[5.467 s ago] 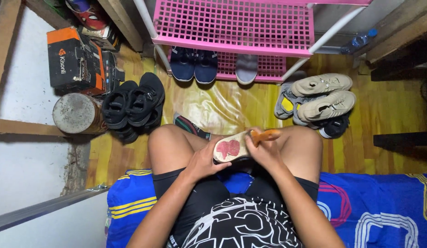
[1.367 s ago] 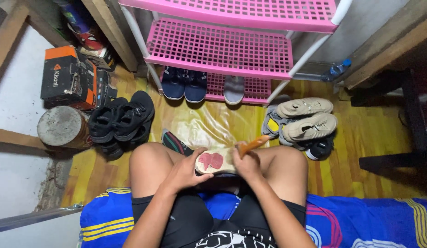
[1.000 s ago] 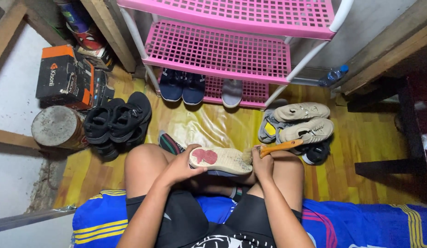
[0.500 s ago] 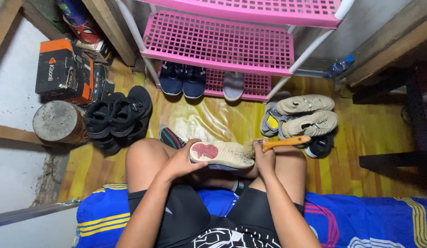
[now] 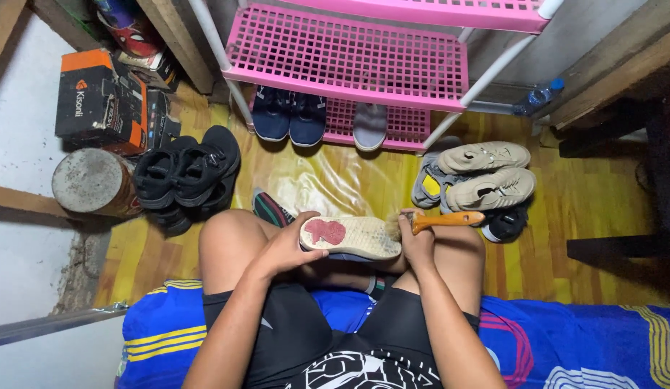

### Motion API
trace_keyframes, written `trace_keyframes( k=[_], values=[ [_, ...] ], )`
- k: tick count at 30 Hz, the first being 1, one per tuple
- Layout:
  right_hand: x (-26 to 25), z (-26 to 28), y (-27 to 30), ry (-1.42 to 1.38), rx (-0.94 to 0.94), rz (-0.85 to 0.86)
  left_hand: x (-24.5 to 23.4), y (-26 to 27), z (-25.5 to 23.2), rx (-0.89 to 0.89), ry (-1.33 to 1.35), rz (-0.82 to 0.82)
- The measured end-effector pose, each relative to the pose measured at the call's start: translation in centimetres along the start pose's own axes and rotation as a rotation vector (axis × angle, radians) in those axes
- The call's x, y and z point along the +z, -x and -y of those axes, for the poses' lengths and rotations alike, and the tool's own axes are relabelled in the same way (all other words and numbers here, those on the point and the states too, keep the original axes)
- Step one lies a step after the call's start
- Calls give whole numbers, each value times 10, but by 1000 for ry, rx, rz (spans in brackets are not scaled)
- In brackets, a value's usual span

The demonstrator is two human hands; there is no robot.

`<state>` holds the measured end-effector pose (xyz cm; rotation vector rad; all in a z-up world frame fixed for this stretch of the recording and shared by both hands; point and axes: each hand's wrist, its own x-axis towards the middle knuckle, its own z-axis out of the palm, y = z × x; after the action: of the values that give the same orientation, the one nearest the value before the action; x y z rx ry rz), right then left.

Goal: The person sits on a mat and uses a brush to clean the sole and upper of a gray slip-on shoe. They repeatedly scrub the shoe's surfaces and briefly place it on the floor before resuming brushing.

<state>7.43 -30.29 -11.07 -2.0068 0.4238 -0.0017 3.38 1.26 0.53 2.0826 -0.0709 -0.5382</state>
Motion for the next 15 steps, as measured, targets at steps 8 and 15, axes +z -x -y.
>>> trace_keyframes(
  k=[8, 15],
  values=[
    [-1, 21, 17, 63, -46, 167, 9, -1, 19, 130, 27, -61],
    [-22, 65, -67, 461, -823, -101, 23, -4, 42, 359, 54, -110]
  ],
)
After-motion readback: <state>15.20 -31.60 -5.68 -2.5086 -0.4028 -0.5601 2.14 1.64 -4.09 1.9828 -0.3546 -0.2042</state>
